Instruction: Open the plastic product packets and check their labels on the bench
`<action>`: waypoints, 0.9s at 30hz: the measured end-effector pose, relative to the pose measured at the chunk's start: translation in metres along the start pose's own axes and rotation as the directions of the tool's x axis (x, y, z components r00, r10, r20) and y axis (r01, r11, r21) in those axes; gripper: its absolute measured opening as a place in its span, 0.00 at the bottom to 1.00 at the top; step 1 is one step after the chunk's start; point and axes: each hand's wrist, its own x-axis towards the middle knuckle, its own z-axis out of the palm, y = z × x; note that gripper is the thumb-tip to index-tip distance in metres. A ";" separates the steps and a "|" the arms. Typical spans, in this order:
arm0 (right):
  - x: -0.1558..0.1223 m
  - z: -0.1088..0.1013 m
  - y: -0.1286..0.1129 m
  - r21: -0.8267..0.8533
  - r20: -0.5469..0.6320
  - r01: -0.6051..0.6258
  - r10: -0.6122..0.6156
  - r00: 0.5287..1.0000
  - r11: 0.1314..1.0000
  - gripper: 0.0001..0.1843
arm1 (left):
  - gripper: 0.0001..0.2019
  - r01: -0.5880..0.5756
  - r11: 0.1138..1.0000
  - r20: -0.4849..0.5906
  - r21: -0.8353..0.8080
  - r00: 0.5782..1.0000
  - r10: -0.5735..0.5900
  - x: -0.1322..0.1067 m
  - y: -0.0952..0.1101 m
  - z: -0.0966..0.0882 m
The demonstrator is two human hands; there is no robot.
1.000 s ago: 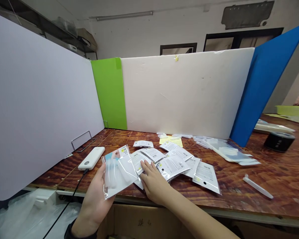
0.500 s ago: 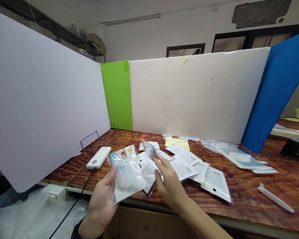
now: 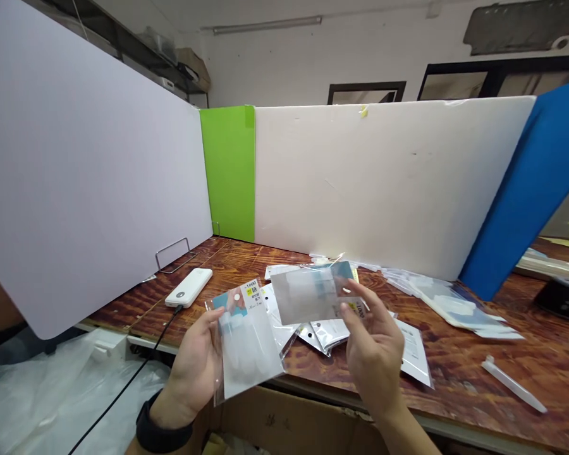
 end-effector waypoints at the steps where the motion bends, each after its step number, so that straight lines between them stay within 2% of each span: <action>1: 0.003 -0.002 -0.002 0.088 -0.038 -0.030 0.033 0.999 0.996 0.16 | 0.17 0.010 1.000 -0.010 -0.002 1.000 -0.010 0.000 0.000 0.000; 4: 0.011 -0.007 -0.004 0.247 -0.075 -0.106 0.128 0.989 0.963 0.18 | 0.16 0.014 1.000 -0.014 -0.004 1.000 -0.014 -0.001 -0.001 0.000; 8: 0.010 -0.003 -0.002 0.204 0.106 -0.300 0.284 0.953 0.932 0.26 | 0.16 0.017 1.000 0.011 0.023 1.000 -0.018 -0.001 -0.003 -0.001; 11: -0.001 0.007 -0.001 0.195 0.320 -0.472 0.399 0.859 0.860 0.20 | 0.14 -0.005 0.994 0.028 0.107 1.000 0.002 -0.002 -0.005 -0.003; 13: -0.008 0.014 0.000 0.165 0.433 -0.544 0.435 0.789 0.823 0.13 | 0.12 -0.019 0.976 0.115 0.216 0.993 -0.006 -0.003 -0.007 -0.005; 15: -0.014 0.018 0.001 0.123 0.495 -0.549 0.429 0.756 0.827 0.11 | 0.12 -0.018 0.945 0.226 0.327 0.972 -0.060 -0.006 -0.009 -0.005; 17: -0.018 0.020 0.003 0.076 0.512 -0.489 0.386 0.767 0.869 0.12 | 0.13 0.001 0.921 0.273 0.389 0.955 -0.116 -0.007 -0.011 -0.005; 19: -0.020 0.021 0.004 0.040 0.521 -0.425 0.344 0.781 0.904 0.15 | 0.14 0.020 0.922 0.277 0.386 0.951 -0.137 -0.007 -0.012 -0.003; 23: -0.025 0.026 0.002 0.020 0.608 -0.453 0.349 0.713 0.891 0.15 | 0.22 0.102 0.943 0.343 0.316 0.915 -0.214 -0.008 -0.014 -0.001; 25: -0.027 0.028 0.001 0.000 0.592 -0.435 0.350 0.726 0.900 0.14 | 0.26 0.107 0.946 0.393 0.307 0.891 -0.228 -0.010 -0.013 -0.002; 27: -0.028 0.030 0.001 -0.017 0.539 -0.413 0.357 0.763 0.910 0.14 | 0.27 0.036 0.934 0.446 0.354 0.872 -0.202 -0.011 -0.012 -0.004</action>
